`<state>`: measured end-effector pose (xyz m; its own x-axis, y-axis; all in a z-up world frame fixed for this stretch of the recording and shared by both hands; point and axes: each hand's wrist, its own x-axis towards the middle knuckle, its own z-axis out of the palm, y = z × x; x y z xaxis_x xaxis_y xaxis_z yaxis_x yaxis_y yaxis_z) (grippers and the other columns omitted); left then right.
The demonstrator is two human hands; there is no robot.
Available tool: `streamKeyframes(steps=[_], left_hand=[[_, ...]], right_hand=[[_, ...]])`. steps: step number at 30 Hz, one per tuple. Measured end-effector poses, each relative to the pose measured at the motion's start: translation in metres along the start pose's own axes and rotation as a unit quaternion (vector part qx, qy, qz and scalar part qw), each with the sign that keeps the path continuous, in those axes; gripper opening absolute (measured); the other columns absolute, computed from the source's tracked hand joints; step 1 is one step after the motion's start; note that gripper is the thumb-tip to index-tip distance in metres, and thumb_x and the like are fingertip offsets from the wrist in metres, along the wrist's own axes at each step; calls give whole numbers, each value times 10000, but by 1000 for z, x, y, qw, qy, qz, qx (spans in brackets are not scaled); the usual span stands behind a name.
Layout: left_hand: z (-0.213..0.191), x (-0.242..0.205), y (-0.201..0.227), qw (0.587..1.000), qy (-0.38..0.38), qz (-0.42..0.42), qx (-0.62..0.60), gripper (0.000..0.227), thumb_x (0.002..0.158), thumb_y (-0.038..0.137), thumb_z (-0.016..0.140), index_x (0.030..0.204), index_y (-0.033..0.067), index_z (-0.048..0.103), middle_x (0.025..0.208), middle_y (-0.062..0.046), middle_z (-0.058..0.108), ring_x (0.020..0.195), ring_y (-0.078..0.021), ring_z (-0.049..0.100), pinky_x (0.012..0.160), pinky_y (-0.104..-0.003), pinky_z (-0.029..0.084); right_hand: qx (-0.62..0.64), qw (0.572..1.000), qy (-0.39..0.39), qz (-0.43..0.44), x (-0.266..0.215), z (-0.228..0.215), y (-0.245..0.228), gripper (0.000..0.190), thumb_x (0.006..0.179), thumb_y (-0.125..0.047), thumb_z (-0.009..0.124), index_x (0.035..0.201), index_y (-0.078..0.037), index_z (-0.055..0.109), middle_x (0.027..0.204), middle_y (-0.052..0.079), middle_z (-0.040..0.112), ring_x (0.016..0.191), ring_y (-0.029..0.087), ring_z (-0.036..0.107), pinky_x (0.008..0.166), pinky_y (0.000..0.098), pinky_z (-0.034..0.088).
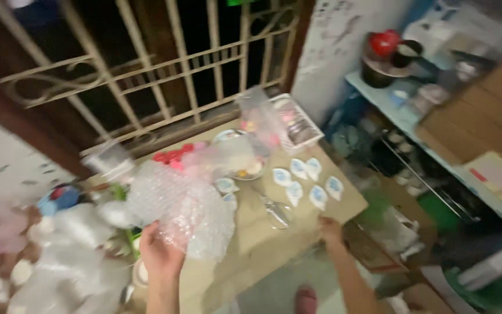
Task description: The person wraps individual shell-shaped craft items in bubble wrap by hand and secures the wrap by pressing it together.
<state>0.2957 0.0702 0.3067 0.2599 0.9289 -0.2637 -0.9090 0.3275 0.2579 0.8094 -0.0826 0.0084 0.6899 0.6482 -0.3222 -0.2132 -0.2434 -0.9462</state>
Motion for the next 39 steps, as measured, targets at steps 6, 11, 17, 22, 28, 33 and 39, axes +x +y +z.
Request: streamKeyframes(steps=[6, 11, 17, 22, 28, 33, 39], left_hand=[[97, -10, -100, 999, -39, -8, 10, 571, 775, 150, 551, 1344, 118, 585, 1400, -143, 619, 1289, -354, 559, 1110, -712, 338], [122, 8, -208, 999, -31, -28, 25, 474, 857, 197, 570, 1297, 30, 625, 1354, -153, 671, 1139, -272, 642, 977, -391, 489], [155, 27, -309, 994, -15, -10, 105, 107, 912, 223, 621, 961, 132, 648, 1097, -3, 680, 1025, -150, 628, 897, -311, 492], [198, 35, -368, 984, -56, -34, 164, 560, 815, 258, 556, 1350, 92, 546, 1435, -113, 593, 1324, -328, 561, 1104, -539, 428], [206, 46, -378, 977, -201, -58, -44, 778, 823, 6, 784, 1511, -78, 430, 1470, -326, 548, 1334, -517, 514, 1063, -688, 363], [198, 50, -357, 994, -90, 19, 59, 702, 771, 172, 663, 1449, 37, 542, 1472, -186, 596, 1357, -400, 547, 1083, -697, 341], [162, 30, -283, 988, 67, 111, 82, 108, 871, 185, 627, 974, 158, 640, 1124, 19, 698, 1053, -129, 637, 963, -300, 500]], right_hand=[[-405, 888, 172, 133, 80, -253, -102, 416, 1050, -263, 537, 1040, 122, 695, 950, 250, 696, 812, 352, 655, 742, 498, 540], [-328, 896, 295, 50, 104, -380, -148, 492, 1033, -262, 656, 732, 125, 619, 741, 254, 615, 612, 359, 515, 607, 499, 475], [-226, 927, 271, 124, 169, -438, -143, 439, 1081, -256, 592, 725, 0, 593, 650, 130, 644, 494, 205, 565, 481, 333, 439], [-163, 954, 252, 3, 215, -478, -93, 473, 865, -117, 667, 1308, 3, 551, 1215, 203, 616, 1025, 380, 632, 837, 463, 540], [-139, 963, 213, 84, 159, -439, -189, 533, 950, -68, 496, 1480, -98, 545, 1477, 113, 579, 1179, 315, 599, 957, 400, 473], [-140, 962, 194, 133, 180, -410, -194, 277, 995, -191, 522, 1078, -91, 767, 1039, 107, 680, 819, 276, 568, 742, 420, 455], [-170, 973, 137, 75, 166, -278, -232, 275, 966, 4, 513, 1145, -16, 721, 1041, 112, 724, 903, 221, 701, 791, 364, 532]])
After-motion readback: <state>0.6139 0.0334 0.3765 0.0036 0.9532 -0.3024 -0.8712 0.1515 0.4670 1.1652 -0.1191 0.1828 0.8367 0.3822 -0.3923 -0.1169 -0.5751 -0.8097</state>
